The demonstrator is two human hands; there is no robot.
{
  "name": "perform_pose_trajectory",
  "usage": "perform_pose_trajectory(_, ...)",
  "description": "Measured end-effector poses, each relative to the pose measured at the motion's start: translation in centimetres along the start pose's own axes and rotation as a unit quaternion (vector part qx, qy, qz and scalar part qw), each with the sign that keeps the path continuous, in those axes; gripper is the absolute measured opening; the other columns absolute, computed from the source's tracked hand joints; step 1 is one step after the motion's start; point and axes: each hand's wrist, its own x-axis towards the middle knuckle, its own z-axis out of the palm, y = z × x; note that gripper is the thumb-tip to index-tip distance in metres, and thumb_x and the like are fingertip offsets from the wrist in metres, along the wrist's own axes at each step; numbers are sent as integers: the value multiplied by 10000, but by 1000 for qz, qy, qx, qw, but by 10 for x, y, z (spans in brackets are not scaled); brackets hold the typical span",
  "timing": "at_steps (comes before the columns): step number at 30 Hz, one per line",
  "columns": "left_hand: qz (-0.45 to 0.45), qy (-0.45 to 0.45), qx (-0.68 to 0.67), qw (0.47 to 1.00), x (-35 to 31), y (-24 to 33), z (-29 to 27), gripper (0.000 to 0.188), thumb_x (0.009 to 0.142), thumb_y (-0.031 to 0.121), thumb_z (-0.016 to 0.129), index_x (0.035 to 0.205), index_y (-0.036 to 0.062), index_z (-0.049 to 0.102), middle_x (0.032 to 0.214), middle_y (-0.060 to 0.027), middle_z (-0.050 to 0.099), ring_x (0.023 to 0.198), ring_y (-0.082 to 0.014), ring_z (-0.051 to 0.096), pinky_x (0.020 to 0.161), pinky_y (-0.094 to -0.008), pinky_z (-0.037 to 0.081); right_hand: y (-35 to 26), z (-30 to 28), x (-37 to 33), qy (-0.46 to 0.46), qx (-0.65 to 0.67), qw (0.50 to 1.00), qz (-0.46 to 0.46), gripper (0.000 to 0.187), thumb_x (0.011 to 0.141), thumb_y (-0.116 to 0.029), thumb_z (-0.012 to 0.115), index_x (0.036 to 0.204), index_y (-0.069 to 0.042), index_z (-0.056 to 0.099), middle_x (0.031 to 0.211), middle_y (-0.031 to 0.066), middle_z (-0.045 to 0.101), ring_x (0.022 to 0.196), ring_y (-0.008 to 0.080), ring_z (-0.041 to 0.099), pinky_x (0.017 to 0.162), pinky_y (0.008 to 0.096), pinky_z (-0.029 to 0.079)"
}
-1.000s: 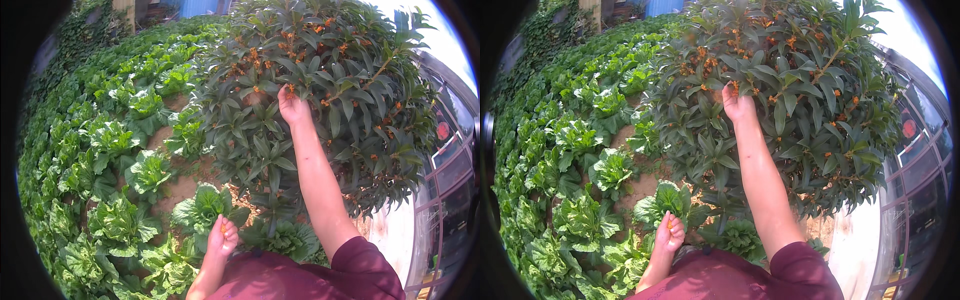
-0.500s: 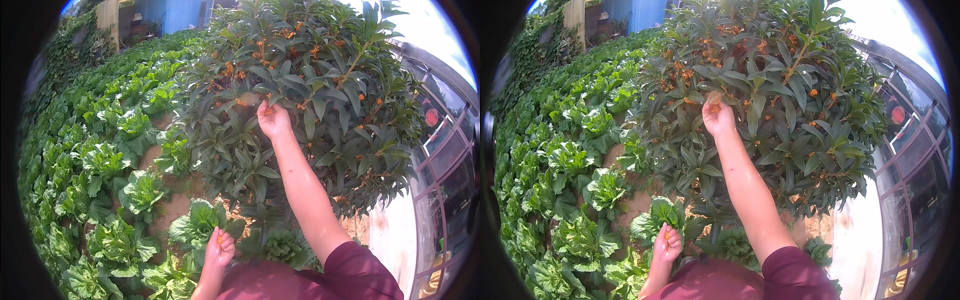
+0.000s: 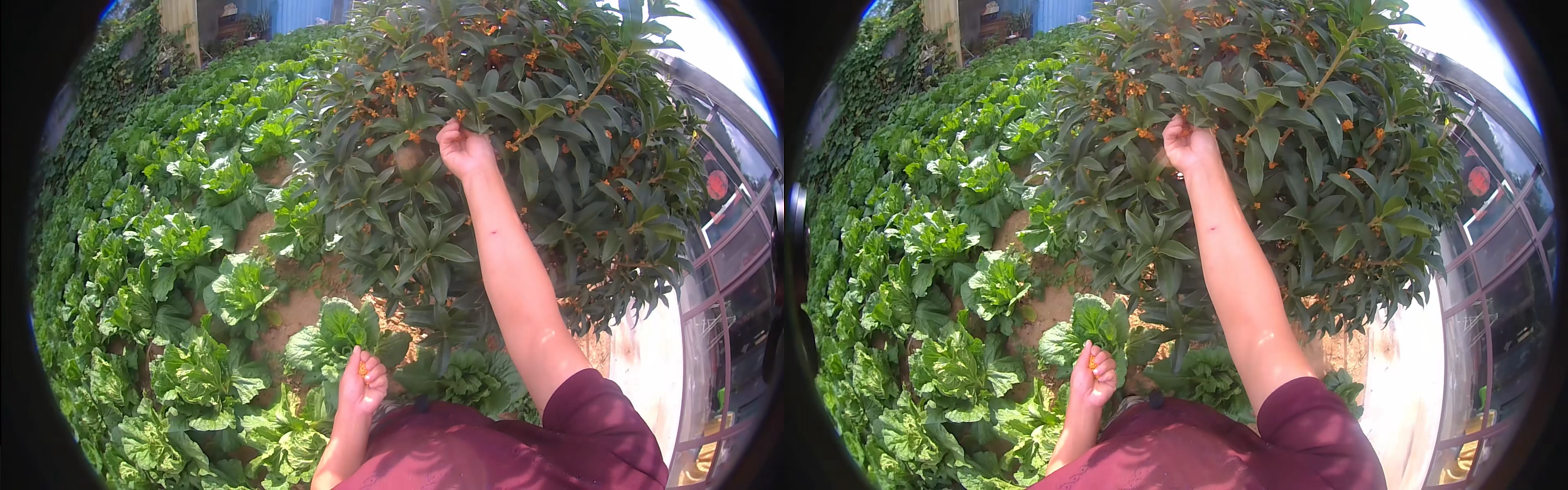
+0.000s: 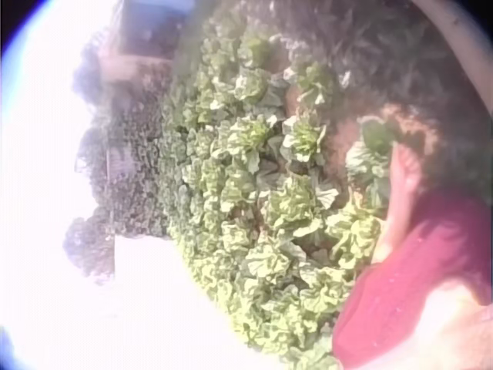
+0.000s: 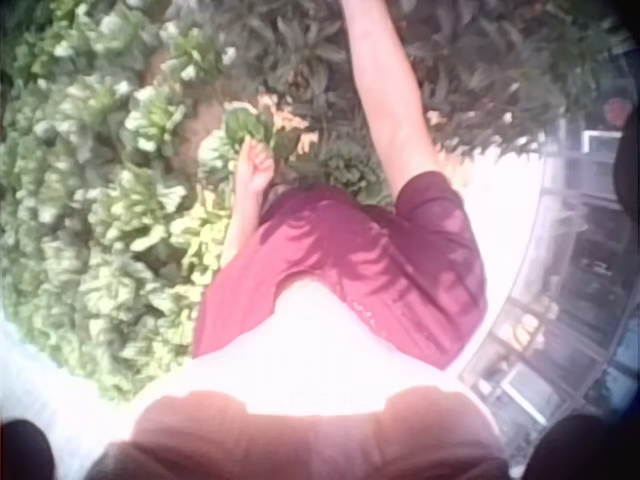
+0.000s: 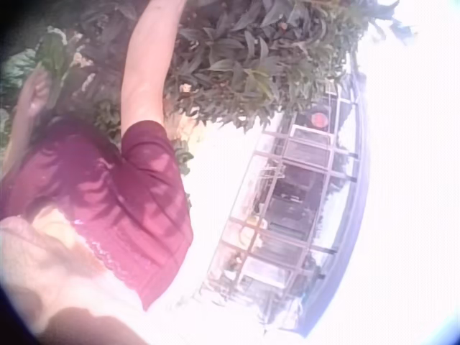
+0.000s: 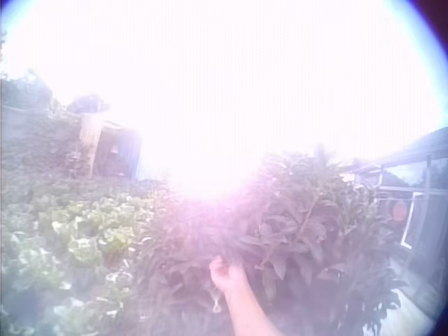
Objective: The person picks small orange flowers from a leafy bush by hand and places them into a white plastic bag. The person repeatedly reaches into the foliage, plucks flowers, and transfers them to the bag held in the other hand.
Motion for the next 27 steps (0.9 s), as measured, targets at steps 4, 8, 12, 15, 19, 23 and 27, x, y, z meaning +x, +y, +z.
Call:
perform_pose_trajectory(4,-13,-19,-12,1000,2,0,-6,271,964,301,437,763,120,465,619,9,380,480,-94,349,390,-205,266,10,-4,-20,28,-8,999,26,172,880,-132,503,730,-58,464,636,9,428,472,75,355,370,201,245)
perform_pose_trajectory(8,-7,14,18,1000,1,1,-5,271,962,307,438,762,127,472,612,9,383,476,-95,350,391,-207,270,54,13,-65,49,-44,988,140,243,921,-175,416,683,-130,431,567,-48,350,425,50,310,336,183,189)
perform_pose_trajectory(12,-26,4,13,1000,7,-1,-5,269,960,310,442,771,125,482,622,4,415,476,-96,357,391,-207,273,75,57,-106,-49,-27,975,215,303,960,-259,391,689,-133,440,555,-58,330,418,46,291,329,186,183)
perform_pose_trajectory(15,-27,-16,6,999,7,5,-8,278,961,317,438,767,123,482,621,3,412,473,-97,356,387,-209,273,64,121,-115,-133,-11,973,191,297,959,-241,379,691,-130,445,555,-54,356,421,54,296,335,193,202)
perform_pose_trajectory(19,-36,-16,10,999,8,1,-3,292,965,320,428,754,123,475,617,4,403,473,-96,355,387,-208,274,-18,164,-70,-142,-6,990,-1,249,938,-141,328,733,-100,464,573,-26,410,444,67,353,349,203,235)
perform_pose_trajectory(23,-42,-26,13,999,9,-2,3,290,967,318,421,757,126,470,614,7,395,472,-92,350,387,-206,271,-105,115,-6,111,-6,957,-267,193,909,-88,290,837,-55,466,668,45,488,483,110,437,386,224,336)
perform_pose_trajectory(27,-33,-17,8,999,10,2,3,292,968,324,415,760,127,470,613,12,388,473,-89,339,390,-205,265,-150,62,25,172,-21,945,-279,175,917,-120,356,973,-12,481,839,107,537,706,182,568,616,315,514)
